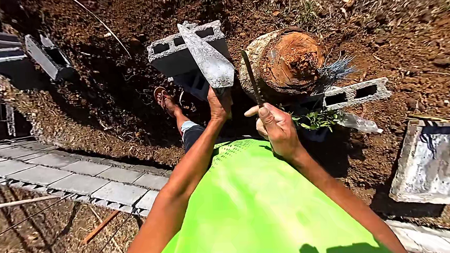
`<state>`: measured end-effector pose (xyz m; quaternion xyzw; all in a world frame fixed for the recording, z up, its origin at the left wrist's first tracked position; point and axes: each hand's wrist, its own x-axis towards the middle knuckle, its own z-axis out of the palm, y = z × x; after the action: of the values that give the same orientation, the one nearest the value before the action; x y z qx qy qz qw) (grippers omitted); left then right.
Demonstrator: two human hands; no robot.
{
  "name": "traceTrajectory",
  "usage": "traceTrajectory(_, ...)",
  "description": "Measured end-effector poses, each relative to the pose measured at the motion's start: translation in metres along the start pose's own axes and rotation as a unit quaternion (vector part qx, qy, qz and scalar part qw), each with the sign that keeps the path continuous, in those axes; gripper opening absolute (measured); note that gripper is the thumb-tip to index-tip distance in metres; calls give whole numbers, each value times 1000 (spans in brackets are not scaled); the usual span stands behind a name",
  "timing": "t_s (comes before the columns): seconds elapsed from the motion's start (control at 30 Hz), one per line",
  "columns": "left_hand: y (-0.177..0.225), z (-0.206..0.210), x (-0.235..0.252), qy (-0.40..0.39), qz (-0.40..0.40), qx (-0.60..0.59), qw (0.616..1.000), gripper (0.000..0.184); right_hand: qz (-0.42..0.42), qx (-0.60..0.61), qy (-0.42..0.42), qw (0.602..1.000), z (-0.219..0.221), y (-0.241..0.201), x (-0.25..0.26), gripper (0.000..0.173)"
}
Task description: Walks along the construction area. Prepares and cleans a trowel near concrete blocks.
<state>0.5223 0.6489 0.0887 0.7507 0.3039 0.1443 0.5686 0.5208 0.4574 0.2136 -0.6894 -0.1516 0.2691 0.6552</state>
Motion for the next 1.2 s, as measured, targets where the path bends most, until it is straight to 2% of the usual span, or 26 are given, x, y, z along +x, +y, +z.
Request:
traceTrajectory(0.07, 7, 0, -7, -4, 5, 21, 1000, 38, -63, -1, -2, 998, 3, 0, 3, 45)
traceTrajectory(0.1, 12, 2, -6, -10, 13, 23, 1000, 38, -39, -15, -15, 999, 4, 14, 7, 46)
traceTrajectory(0.17, 11, 4, -7, -24, 25, 3, 999, 31, 114, -13, -63, 991, 2, 43, 12, 50)
traceTrajectory(0.2, 9, 3, -6, -35, 28, -10, 999, 31, 167, -1, -59, 984, 1, 44, 13, 53)
traceTrajectory(0.23, 7, 2, -2, -41, 31, -10, 999, 32, 170, 12, -40, 985, -2, 33, 15, 53)
traceTrajectory(0.33, -1, -1, -8, -31, 26, 10, 999, 33, 35, 11, -6, 999, -4, -17, 4, 49)
traceTrajectory(0.4, 1, 5, -3, -36, 40, 3, 999, 34, -44, 12, -26, 999, -2, -5, 9, 49)
traceTrajectory(0.43, 1, 8, -2, -40, 46, -11, 998, 31, -18, 5, -49, 999, 0, 16, 11, 51)
traceTrajectory(0.5, 0, 10, -3, -59, 31, -22, 998, 27, 137, 19, -72, 988, 0, 55, 12, 54)
traceTrajectory(0.53, -2, 9, -3, -68, 11, -25, 997, 27, 195, 27, -50, 979, 0, 55, 13, 55)
traceTrajectory(0.57, -4, 9, 1, -72, -2, -30, 997, 27, 197, 21, -29, 980, -4, 41, 17, 54)
traceTrajectory(0.67, -12, 4, -8, -78, -1, -15, 997, 29, 24, -23, -4, 999, -6, -13, 9, 52)
traceTrajectory(0.7, -9, 6, -8, -85, 8, -15, 996, 30, -35, -28, -4, 999, -5, -14, 11, 51)
traceTrajectory(0.73, -4, 10, -4, -91, 15, -16, 996, 29, -59, -38, -14, 997, -5, -1, 15, 51)
traceTrajectory(0.77, -1, 13, -1, -98, 13, -15, 995, 27, -19, -47, -35, 998, -5, 22, 16, 52)
traceTrajectory(0.83, 0, 14, -1, -117, -12, -14, 993, 23, 195, -22, -64, 978, -10, 66, 16, 57)
traceTrajectory(0.87, -2, 12, 0, -133, -31, -17, 990, 24, 286, -3, -40, 957, -13, 71, 18, 59)
traceTrajectory(0.9, -5, 10, 3, -146, -41, -28, 988, 24, 318, 4, -16, 948, -19, 66, 22, 60)
traceTrajectory(1.0, -14, -1, -4, -197, -77, -82, 974, 17, 251, -41, 13, 967, -28, 32, 12, 50)
traceTrajectory(1.07, -11, 1, -3, -243, -101, -131, 956, 10, 170, -153, 37, 973, -35, 23, 14, 42)
traceTrajectory(1.13, -3, 4, -3, -278, -118, -151, 941, 5, 106, -284, 65, 951, -42, 26, 11, 49)
traceTrajectory(1.2, 4, 9, -7, -290, -129, -160, 935, 6, 96, -337, 57, 935, -48, 30, -4, 49)
